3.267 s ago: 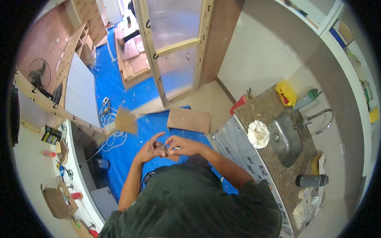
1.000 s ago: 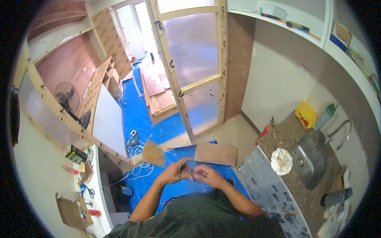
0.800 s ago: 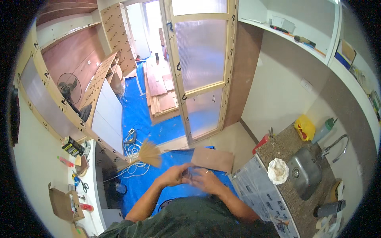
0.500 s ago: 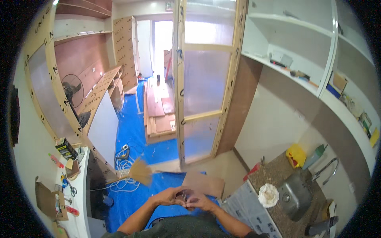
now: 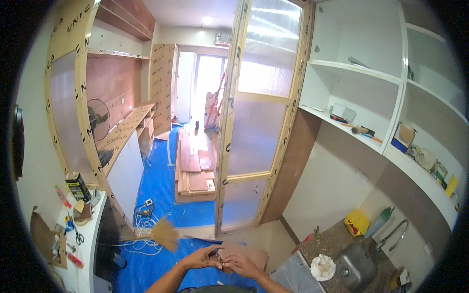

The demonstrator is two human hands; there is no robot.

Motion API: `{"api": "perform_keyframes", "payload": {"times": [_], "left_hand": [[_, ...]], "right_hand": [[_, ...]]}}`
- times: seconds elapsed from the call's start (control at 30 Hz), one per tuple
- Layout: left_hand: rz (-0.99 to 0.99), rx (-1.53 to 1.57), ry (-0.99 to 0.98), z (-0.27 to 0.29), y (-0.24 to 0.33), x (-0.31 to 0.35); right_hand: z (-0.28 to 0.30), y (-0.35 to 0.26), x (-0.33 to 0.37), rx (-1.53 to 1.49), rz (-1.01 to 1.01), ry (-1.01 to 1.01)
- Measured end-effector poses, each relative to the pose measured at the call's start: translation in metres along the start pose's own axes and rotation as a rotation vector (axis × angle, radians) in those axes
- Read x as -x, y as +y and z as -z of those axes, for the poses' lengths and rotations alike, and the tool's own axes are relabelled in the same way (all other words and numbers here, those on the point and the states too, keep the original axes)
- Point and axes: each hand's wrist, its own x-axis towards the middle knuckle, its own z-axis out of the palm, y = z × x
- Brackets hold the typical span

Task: The person positions a door lock component against a wooden frame, marks points with a pencil, and hammers a nail into the frame. The person then adjusts a strike plate on the door and secures it with screws.

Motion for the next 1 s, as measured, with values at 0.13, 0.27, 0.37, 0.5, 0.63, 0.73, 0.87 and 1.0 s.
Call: {"api": "perform_keyframes", "payload": {"times": [0.13,0.27,0.37,0.5,0.63,0.73,0.87,1.0], "left_hand": [[-0.046,-0.050,0.026,0.003,0.008,0.001],[-0.055,-0.129,0.048,0.005,0.009,0.005],[0.023,-0.219,-0.053,0.004,0.054,0.017],[-0.101,-0.083,-0.085,-0.006,0.028,0.022],[-0.178,-0.004,-0.034,-0.008,0.023,0.022],[-0.131,-0.138,-0.017,-0.004,0.003,0.014],[-0.018,-0.067,0.010,0.008,-0.020,0.015],[0.093,0.304,0.594,0.038,-0.056,0.011]], "right_hand": [[-0.006,0.009,-0.009,0.089,0.094,-0.001],[-0.002,-0.017,-0.012,0.173,0.201,-0.083],[-0.002,-0.001,-0.008,0.098,0.216,-0.233],[-0.008,0.019,-0.006,-0.131,0.161,-0.330],[-0.011,0.014,0.002,-0.367,-0.048,-0.285],[-0.012,0.051,-0.008,-0.476,-0.290,-0.437],[-0.009,0.076,-0.018,-0.669,-0.255,-0.183],[0.062,-0.025,-0.038,-1.489,-0.015,0.266]]}}
